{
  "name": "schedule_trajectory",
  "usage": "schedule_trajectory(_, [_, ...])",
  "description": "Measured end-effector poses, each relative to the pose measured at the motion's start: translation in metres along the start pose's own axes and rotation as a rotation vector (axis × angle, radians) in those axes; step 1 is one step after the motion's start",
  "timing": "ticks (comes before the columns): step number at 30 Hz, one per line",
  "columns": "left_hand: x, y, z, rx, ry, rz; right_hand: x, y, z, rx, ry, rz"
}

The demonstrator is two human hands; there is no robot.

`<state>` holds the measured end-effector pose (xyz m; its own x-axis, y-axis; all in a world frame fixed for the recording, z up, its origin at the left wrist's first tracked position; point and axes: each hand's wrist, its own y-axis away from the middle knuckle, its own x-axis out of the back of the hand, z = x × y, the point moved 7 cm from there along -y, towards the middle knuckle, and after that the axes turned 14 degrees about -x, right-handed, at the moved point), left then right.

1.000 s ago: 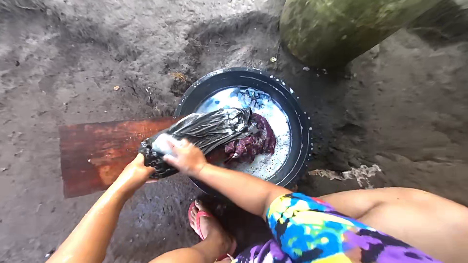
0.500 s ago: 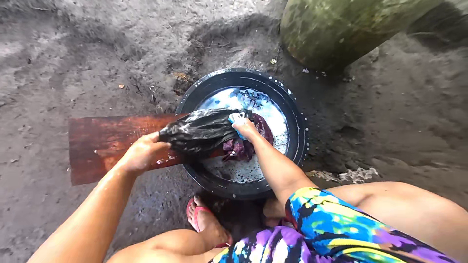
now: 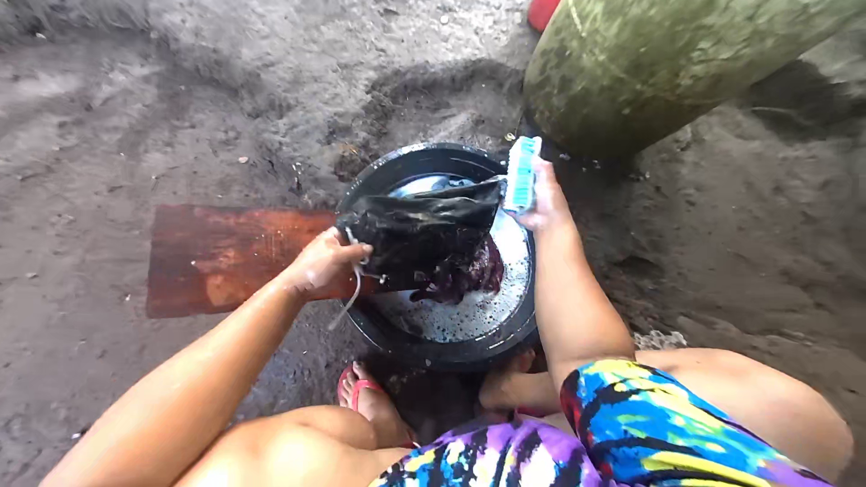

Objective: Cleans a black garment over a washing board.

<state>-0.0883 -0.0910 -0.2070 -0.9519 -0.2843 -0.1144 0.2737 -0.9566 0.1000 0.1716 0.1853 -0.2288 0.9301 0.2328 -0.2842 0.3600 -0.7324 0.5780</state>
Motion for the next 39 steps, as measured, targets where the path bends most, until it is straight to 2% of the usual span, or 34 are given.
schedule_trajectory(1, [0.012, 0.002, -0.013, 0.039, -0.056, 0.052, 0.003, -0.01, 0.016, -0.019, 0.12, 0.148])
schedule_trajectory(3, [0.043, 0.011, -0.041, 0.152, -0.213, 0.128, -0.026, -0.025, 0.056, -0.009, 0.371, 0.248])
schedule_trajectory(4, [0.058, 0.018, -0.056, 0.232, -0.341, 0.141, -0.06, -0.025, 0.082, 0.043, 0.483, 0.204])
schedule_trajectory(6, [0.081, 0.033, -0.08, 0.34, -0.521, 0.119, -0.146, -0.001, 0.148, 0.177, 0.662, 0.006])
schedule_trajectory(8, [0.093, 0.041, -0.079, 0.384, -0.611, 0.124, -0.224, 0.038, 0.206, 0.322, 0.936, -0.175])
schedule_trajectory(9, [0.097, 0.043, -0.074, 0.409, -0.637, 0.146, -0.244, 0.05, 0.222, 0.379, 1.094, -0.235])
schedule_trajectory(11, [0.102, 0.053, -0.069, 0.469, -0.673, 0.184, -0.234, 0.04, 0.222, 0.435, 1.279, -0.206])
schedule_trajectory(15, [0.101, 0.053, -0.067, 0.492, -0.656, 0.192, -0.095, -0.058, 0.165, 0.177, 1.328, 0.262])
schedule_trajectory(16, [0.102, 0.051, -0.068, 0.493, -0.64, 0.174, -0.071, -0.073, 0.156, 0.102, 1.31, 0.353])
schedule_trajectory(17, [0.103, 0.049, -0.07, 0.494, -0.619, 0.156, -0.066, -0.077, 0.152, 0.064, 1.29, 0.396])
schedule_trajectory(18, [0.102, 0.049, -0.071, 0.498, -0.607, 0.142, -0.079, -0.068, 0.155, 0.077, 1.27, 0.389])
schedule_trajectory(19, [0.101, 0.048, -0.07, 0.504, -0.611, 0.142, -0.111, -0.048, 0.163, 0.134, 1.258, 0.333])
schedule_trajectory(22, [0.1, 0.049, -0.068, 0.513, -0.636, 0.177, -0.229, 0.035, 0.216, 0.378, 1.283, -0.059])
schedule_trajectory(23, [0.101, 0.052, -0.07, 0.51, -0.653, 0.187, -0.249, 0.053, 0.229, 0.424, 1.299, -0.182])
schedule_trajectory(24, [0.104, 0.054, -0.072, 0.511, -0.674, 0.19, -0.251, 0.058, 0.231, 0.457, 1.295, -0.23])
schedule_trajectory(25, [0.106, 0.055, -0.072, 0.519, -0.704, 0.19, -0.238, 0.047, 0.224, 0.464, 1.293, -0.194])
schedule_trajectory(27, [0.106, 0.056, -0.072, 0.53, -0.745, 0.199, -0.177, -0.004, 0.196, 0.37, 1.331, 0.038])
schedule_trajectory(29, [0.102, 0.055, -0.069, 0.544, -0.755, 0.179, -0.102, -0.055, 0.17, 0.189, 1.317, 0.313])
schedule_trajectory(30, [0.1, 0.053, -0.067, 0.547, -0.756, 0.159, -0.079, -0.07, 0.16, 0.118, 1.282, 0.42])
schedule_trajectory(31, [0.099, 0.051, -0.065, 0.548, -0.753, 0.146, -0.075, -0.073, 0.156, 0.075, 1.257, 0.462])
schedule_trajectory(33, [0.098, 0.049, -0.059, 0.547, -0.771, 0.128, -0.125, -0.036, 0.169, 0.124, 1.224, 0.367])
schedule_trajectory(36, [0.094, 0.049, -0.056, 0.54, -0.758, 0.121, -0.235, 0.053, 0.223, 0.29, 1.222, -0.076])
schedule_trajectory(37, [0.094, 0.05, -0.057, 0.522, -0.748, 0.132, -0.246, 0.065, 0.231, 0.286, 1.242, -0.193])
schedule_trajectory(38, [0.095, 0.052, -0.057, 0.524, -0.753, 0.134, -0.241, 0.062, 0.23, 0.298, 1.255, -0.212])
schedule_trajectory(39, [0.097, 0.052, -0.058, 0.526, -0.766, 0.141, -0.219, 0.046, 0.221, 0.318, 1.262, -0.14])
